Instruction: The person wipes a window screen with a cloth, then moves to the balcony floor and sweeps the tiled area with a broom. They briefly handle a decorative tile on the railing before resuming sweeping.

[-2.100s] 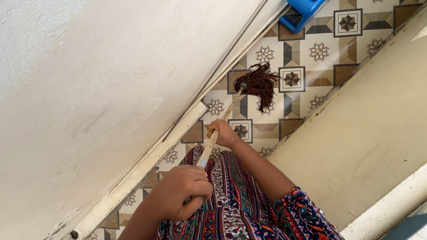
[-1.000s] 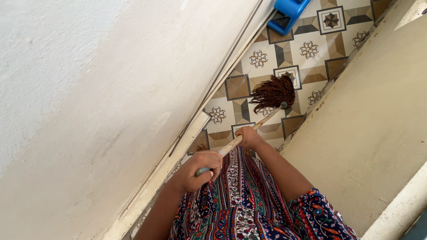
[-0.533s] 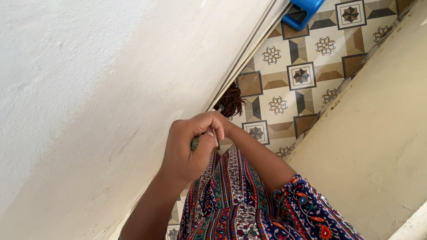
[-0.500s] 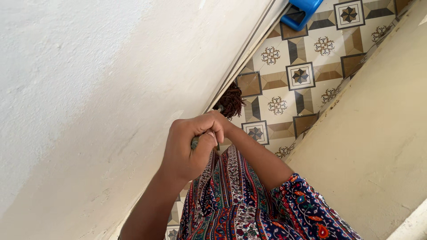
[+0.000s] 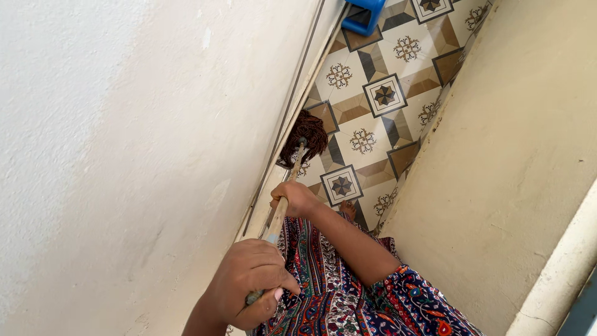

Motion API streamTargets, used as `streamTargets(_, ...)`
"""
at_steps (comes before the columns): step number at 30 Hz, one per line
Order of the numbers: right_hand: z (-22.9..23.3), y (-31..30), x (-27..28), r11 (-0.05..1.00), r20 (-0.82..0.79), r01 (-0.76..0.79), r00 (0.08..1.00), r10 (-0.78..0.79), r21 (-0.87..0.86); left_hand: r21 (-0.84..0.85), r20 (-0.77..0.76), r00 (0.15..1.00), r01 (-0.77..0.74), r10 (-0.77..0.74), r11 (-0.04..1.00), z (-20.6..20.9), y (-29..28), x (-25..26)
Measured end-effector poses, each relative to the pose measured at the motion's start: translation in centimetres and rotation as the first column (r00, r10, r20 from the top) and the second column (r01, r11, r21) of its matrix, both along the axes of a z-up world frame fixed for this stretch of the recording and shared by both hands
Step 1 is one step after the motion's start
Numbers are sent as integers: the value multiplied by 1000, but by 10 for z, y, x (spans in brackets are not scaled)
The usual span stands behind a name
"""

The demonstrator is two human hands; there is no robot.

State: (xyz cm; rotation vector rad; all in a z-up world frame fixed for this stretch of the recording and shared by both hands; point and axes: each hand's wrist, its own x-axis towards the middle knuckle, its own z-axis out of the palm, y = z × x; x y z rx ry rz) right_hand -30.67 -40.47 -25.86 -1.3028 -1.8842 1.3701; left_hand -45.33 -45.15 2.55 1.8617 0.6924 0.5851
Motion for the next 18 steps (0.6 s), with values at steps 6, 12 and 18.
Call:
streamTargets(6,-34,-9,70,992,160,124,979,-126,23,-41,134,980,156,-149,987,-44,18,3)
streamTargets(12,-106,-61,159,945,315,321,905,-286,-66,-180,211,943,297,-258,938,-120,12,51)
streamTargets(18,-109,-68,136,951,313,308,904,-291,-3,-183,180,943,310,-278,933,-112,9,30)
